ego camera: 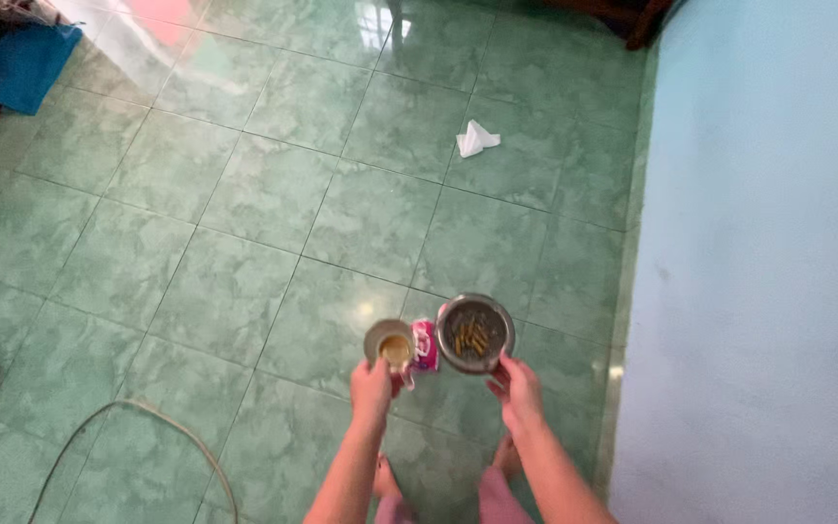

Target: The person wipes a pink container and its lid with a tissue, discards the tissues, and luego arranges a sports bag and picks up a glass and a bowl from the floor.

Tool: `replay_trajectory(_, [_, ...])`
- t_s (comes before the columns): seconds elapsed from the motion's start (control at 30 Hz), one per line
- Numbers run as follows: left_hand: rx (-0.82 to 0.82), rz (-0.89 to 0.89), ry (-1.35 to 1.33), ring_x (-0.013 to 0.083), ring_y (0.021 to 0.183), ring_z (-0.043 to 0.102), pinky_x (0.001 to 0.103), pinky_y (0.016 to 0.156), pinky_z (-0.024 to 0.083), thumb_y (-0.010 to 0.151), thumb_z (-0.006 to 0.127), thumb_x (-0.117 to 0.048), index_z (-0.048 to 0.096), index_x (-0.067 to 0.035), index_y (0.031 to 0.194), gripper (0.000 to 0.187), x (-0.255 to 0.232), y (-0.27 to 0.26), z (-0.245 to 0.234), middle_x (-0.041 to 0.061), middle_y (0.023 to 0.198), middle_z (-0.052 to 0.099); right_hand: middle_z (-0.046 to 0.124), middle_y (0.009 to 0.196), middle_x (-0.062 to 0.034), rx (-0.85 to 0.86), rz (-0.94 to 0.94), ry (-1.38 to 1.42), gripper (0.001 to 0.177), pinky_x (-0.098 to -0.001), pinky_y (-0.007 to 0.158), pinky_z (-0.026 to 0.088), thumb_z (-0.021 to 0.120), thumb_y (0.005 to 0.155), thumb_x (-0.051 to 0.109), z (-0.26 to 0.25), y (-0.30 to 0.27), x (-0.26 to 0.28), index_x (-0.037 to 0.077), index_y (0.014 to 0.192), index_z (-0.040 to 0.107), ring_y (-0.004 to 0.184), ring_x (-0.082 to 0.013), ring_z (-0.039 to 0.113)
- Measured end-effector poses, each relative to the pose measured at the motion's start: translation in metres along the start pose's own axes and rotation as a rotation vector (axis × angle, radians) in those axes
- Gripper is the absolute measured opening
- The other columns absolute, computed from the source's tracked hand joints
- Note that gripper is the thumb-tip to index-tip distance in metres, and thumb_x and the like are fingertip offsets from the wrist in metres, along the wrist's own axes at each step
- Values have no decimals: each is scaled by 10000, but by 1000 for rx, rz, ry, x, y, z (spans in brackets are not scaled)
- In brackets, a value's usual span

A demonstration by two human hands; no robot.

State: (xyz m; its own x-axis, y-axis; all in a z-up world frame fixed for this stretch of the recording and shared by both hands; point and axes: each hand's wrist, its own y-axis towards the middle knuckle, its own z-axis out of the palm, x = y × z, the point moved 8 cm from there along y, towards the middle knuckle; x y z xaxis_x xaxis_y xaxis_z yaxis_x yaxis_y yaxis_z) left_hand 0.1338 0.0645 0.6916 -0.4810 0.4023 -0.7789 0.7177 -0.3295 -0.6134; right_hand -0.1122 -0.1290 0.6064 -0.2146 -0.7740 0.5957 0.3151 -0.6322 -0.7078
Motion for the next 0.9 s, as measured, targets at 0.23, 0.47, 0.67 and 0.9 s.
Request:
replay_trajectory(0.23, [61,-13,-122,231,638,710,339,573,576,959,515,-220,618,3,1028,255,-64,-82,27,156,814,753,720,918,-43,69,-45,-5,127,-338,698,536,663,953,226,1,-94,104,100,967,669,843,-164,678])
replay_trajectory(0.47, [105,-48,-153,276,669,733,377,594,589,959,509,-215,571,32,1085,284,-91,-144,76,187,842,759,730,949,-46,24,-26,-99,147,-356,733,494,638,957,255,-45,-128,208,119,997,678,892,-180,672])
replay_trajectory(0.67, [134,-16,-161,273,692,754,357,603,553,938,505,-200,572,60,1098,312,-113,-156,153,201,856,763,718,971,-61,27,-59,-82,207,-371,760,486,639,961,256,-81,-130,298,76,1049,691,921,-196,665])
replay_trajectory(0.9, [169,-2,-68,235,755,756,321,655,548,937,484,-227,579,17,1131,326,-176,-145,252,144,881,772,720,1004,-80,-10,-55,-53,229,-377,774,462,643,951,255,-89,-89,373,63,1072,670,960,-213,679])
